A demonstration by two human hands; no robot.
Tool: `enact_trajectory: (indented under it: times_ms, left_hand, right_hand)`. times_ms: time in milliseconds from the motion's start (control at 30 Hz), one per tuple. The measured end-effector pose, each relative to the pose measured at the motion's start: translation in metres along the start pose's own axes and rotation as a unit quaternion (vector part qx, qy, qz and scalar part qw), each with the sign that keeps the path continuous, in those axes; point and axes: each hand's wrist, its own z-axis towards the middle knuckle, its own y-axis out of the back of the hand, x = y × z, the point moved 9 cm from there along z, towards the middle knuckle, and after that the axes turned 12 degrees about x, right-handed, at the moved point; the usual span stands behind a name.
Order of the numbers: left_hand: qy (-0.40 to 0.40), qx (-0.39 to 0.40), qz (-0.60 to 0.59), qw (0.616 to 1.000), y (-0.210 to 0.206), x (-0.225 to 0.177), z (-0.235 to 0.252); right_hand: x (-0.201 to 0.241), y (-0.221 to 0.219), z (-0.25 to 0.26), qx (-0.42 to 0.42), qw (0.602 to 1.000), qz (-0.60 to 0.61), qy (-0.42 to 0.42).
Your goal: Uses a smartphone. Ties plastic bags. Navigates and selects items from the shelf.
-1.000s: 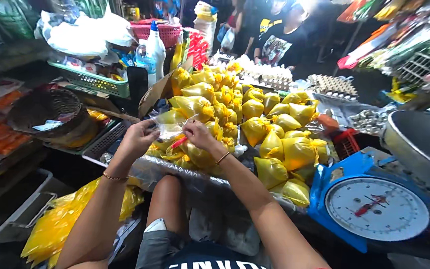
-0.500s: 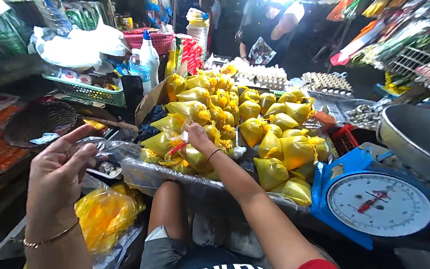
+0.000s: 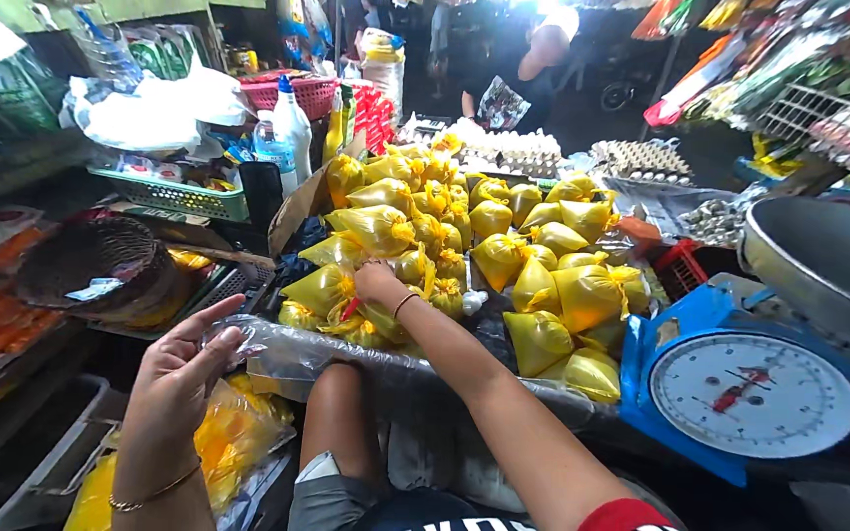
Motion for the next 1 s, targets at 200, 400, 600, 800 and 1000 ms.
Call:
enact_trajectory:
  times_ms: [200,400,600,800,1000]
  left_hand:
    - [0.011,0.034,-0.021,0.999,-0.014,0.011,0.004]
    - [0.020,0.114,-0.024,0.993,-0.056,0.023,0.012]
    - [-0.036,0.146,0.031,0.988,-0.089,0.018,0.014]
    - [0.006,0.136,0.087,0.987,-0.089,0.011,0.002]
    - [0.049,0.161,0.093,0.981,-0.095,0.009,-0.011]
  right_hand:
    - [-0.021,0.030,-0.047,-0.109,0.980,0.166,0.025]
    - [0.005,0.053,-0.096,-0.197,0.928,0.233,0.215]
    - [0.065,0.006,-0.167,0.075,0.802,0.410,0.428]
    - [0.024,-0.002,-0.199,0.025,0.805,0.410,0.427]
    - [-0.035,-0.004,-0.232,-0.041,0.813,0.444,0.375]
